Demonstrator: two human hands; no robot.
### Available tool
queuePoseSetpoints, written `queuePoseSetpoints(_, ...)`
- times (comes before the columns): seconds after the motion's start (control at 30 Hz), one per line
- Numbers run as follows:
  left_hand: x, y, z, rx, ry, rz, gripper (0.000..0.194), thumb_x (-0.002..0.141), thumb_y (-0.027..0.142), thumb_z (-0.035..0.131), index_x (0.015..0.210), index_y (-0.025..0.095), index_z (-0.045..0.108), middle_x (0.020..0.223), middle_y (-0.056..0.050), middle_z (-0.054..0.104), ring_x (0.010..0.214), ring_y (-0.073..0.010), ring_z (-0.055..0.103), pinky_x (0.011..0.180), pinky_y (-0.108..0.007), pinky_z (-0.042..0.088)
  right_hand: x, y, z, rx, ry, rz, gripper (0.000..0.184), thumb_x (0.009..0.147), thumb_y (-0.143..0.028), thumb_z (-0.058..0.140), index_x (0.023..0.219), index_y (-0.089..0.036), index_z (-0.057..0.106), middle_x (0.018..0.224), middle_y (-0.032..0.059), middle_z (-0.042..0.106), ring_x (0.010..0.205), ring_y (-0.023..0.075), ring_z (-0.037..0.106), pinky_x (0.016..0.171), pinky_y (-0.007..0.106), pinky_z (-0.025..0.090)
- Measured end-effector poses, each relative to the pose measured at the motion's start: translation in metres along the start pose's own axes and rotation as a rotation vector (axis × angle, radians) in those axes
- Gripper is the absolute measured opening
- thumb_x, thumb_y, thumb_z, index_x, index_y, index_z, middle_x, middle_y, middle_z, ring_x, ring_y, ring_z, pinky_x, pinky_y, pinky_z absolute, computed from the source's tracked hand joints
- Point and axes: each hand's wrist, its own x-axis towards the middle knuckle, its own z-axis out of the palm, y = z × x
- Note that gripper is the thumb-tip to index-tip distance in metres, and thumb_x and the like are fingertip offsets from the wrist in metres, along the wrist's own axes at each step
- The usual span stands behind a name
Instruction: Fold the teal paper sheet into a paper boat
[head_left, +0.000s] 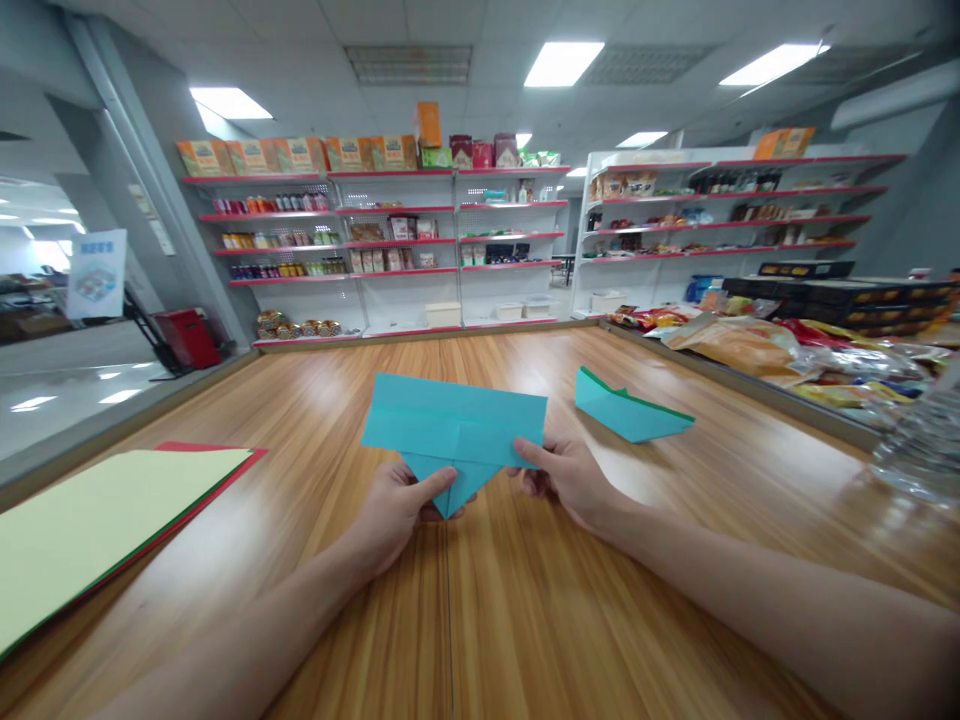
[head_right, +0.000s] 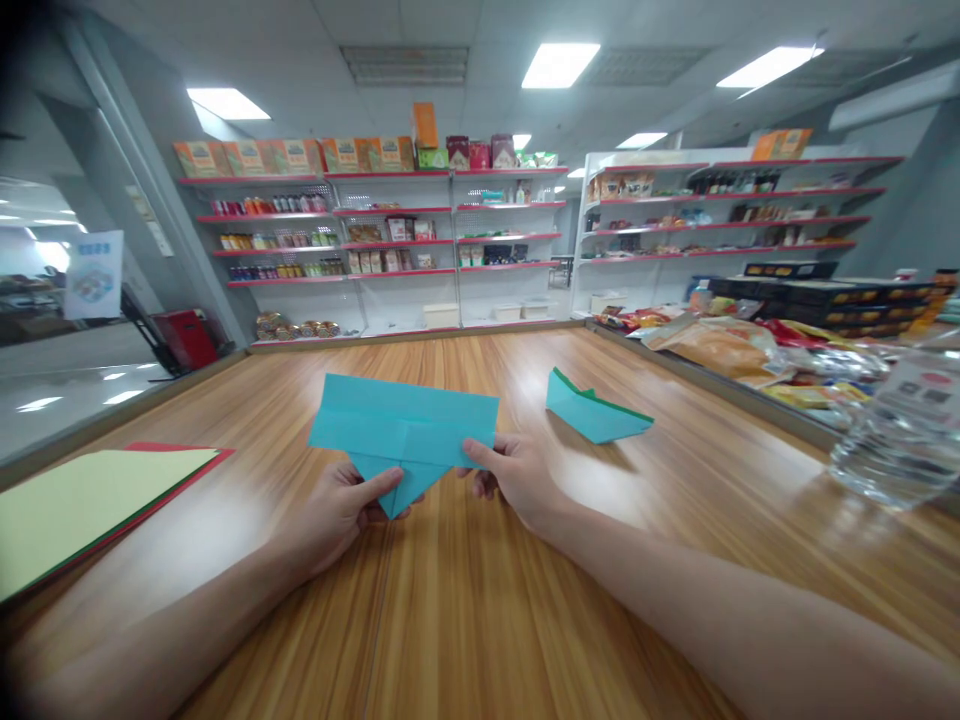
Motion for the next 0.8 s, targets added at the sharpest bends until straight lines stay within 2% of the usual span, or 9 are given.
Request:
queuePoseSetpoints(0.07, -0.001, 0.001, -0.001, 0.001, -0.020, -0.031, 0.028, 0.074, 0.034, 0.071, 0.087, 0.010, 0.067, 0.080, -0.010, 0.070, 0.069, -0.0185, 0.066, 0.058, -0.026, 0.052, 0.000, 0.000, 0.001, 0.022, 0.011, -0.014, 0.037, 0.076, -0.049, 0.064, 0.072, -0.012, 0.063, 0.068, 0.0050, 0.066, 0.044, 0.0081, 0.052, 0.041, 0.021, 0.032)
queuePoseSetpoints(0.13, -0.002, 0.002, -0.002, -0.027, -0.025, -0.046, 0.027, 0.074, 0.035, 0.071, 0.076, 0.008, 0.065, 0.071, -0.010, 0.069, 0.062, -0.0171, 0.065, 0.055, -0.025, 0.051, 0.001, 0.000, 0.000, 0.063, 0.027, -0.028, 0.035, 0.075, -0.048, 0.065, 0.071, -0.013, 0.061, 0.068, 0.0048, 0.065, 0.043, 0.0081, 0.051, 0.041, 0.022, 0.031)
queuePoseSetpoints(0.23, -0.001, 0.003, -0.004, -0.179, 0.004, -0.047, 0.028, 0.075, 0.035, 0.070, 0.065, 0.011, 0.058, 0.065, -0.007, 0.067, 0.059, -0.0172, 0.064, 0.056, -0.029, 0.053, 0.001, -0.002, 0.000, 0.112, 0.052, -0.015, 0.036, 0.073, -0.047, 0.067, 0.068, -0.013, 0.057, 0.061, 0.0033, 0.062, 0.042, 0.0087, 0.049, 0.039, 0.022, 0.029)
queuePoseSetpoints(0.33, 0.004, 0.004, -0.009, -0.343, 0.094, -0.042, 0.021, 0.078, 0.032, 0.067, 0.075, 0.014, 0.058, 0.068, -0.004, 0.068, 0.065, -0.0189, 0.067, 0.063, -0.035, 0.056, 0.001, -0.003, 0.001, 0.138, 0.072, 0.006, 0.037, 0.070, -0.048, 0.070, 0.065, -0.014, 0.055, 0.057, 0.0017, 0.058, 0.041, 0.0087, 0.047, 0.038, 0.022, 0.028)
queuePoseSetpoints(0.43, 0.009, 0.003, -0.015, -0.406, 0.181, -0.030, 0.014, 0.080, 0.025, 0.065, 0.077, 0.014, 0.058, 0.069, -0.003, 0.068, 0.066, -0.0175, 0.067, 0.065, -0.034, 0.057, 0.002, -0.002, 0.001, 0.164, 0.081, 0.005, 0.036, 0.071, -0.047, 0.070, 0.065, -0.014, 0.054, 0.057, 0.0012, 0.057, 0.042, 0.0083, 0.046, 0.038, 0.022, 0.028)
queuePoseSetpoints(0.63, 0.009, 0.002, -0.019, -0.372, 0.163, -0.041, 0.017, 0.081, 0.030, 0.065, 0.081, 0.014, 0.059, 0.079, -0.006, 0.071, 0.069, -0.0202, 0.069, 0.060, -0.032, 0.058, 0.006, 0.004, 0.000, 0.161, 0.097, 0.023, 0.037, 0.070, -0.046, 0.071, 0.064, -0.014, 0.054, 0.056, 0.0005, 0.057, 0.040, 0.0074, 0.046, 0.036, 0.020, 0.024)
queuePoseSetpoints(0.8, 0.007, 0.001, -0.019, -0.392, 0.145, -0.005, 0.015, 0.081, 0.028, 0.065, 0.085, 0.014, 0.061, 0.084, -0.008, 0.072, 0.072, -0.0211, 0.070, 0.062, -0.033, 0.059, 0.004, 0.007, 0.001, 0.085, -0.003, -0.001, 0.034, 0.073, -0.046, 0.068, 0.066, -0.014, 0.057, 0.057, 0.0003, 0.058, 0.042, 0.0081, 0.047, 0.039, 0.021, 0.028)
